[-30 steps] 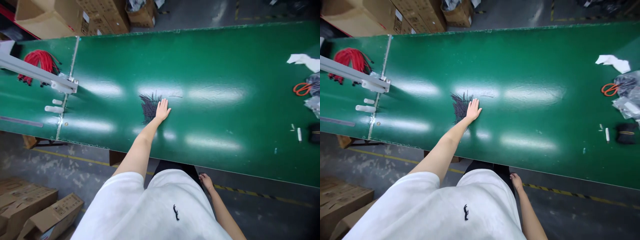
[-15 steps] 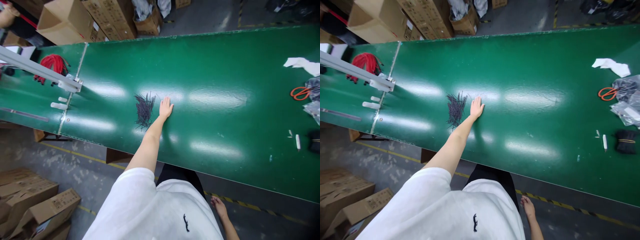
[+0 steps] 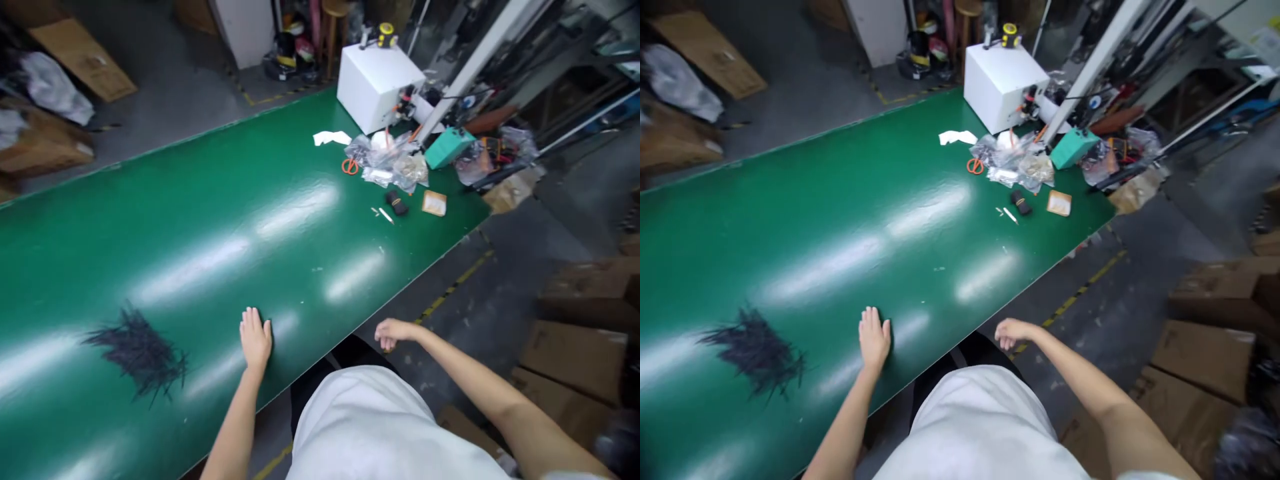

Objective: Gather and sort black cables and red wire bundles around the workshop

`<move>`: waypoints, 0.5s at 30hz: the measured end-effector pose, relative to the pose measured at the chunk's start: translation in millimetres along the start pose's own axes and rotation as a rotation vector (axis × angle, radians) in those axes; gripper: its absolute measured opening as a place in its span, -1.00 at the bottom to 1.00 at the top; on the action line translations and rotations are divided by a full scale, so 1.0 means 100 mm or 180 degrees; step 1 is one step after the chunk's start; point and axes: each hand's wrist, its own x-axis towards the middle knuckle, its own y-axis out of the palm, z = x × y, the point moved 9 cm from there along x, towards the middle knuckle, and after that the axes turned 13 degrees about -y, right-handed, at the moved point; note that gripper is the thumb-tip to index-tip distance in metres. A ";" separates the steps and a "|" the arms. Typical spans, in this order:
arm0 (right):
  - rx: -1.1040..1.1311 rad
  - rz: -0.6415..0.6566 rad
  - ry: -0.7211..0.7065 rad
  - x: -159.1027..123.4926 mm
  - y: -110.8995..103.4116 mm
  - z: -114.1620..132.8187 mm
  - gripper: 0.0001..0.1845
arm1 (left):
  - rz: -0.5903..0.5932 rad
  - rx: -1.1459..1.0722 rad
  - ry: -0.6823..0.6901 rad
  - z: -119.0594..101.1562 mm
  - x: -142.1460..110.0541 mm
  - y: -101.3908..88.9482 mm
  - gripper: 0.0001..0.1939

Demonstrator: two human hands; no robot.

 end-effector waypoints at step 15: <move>-0.2243 -0.2445 -0.1435 1.29 -2.78 1.66 -0.36 | 0.0240 0.0115 0.0670 -2.01 0.31 0.65 -0.47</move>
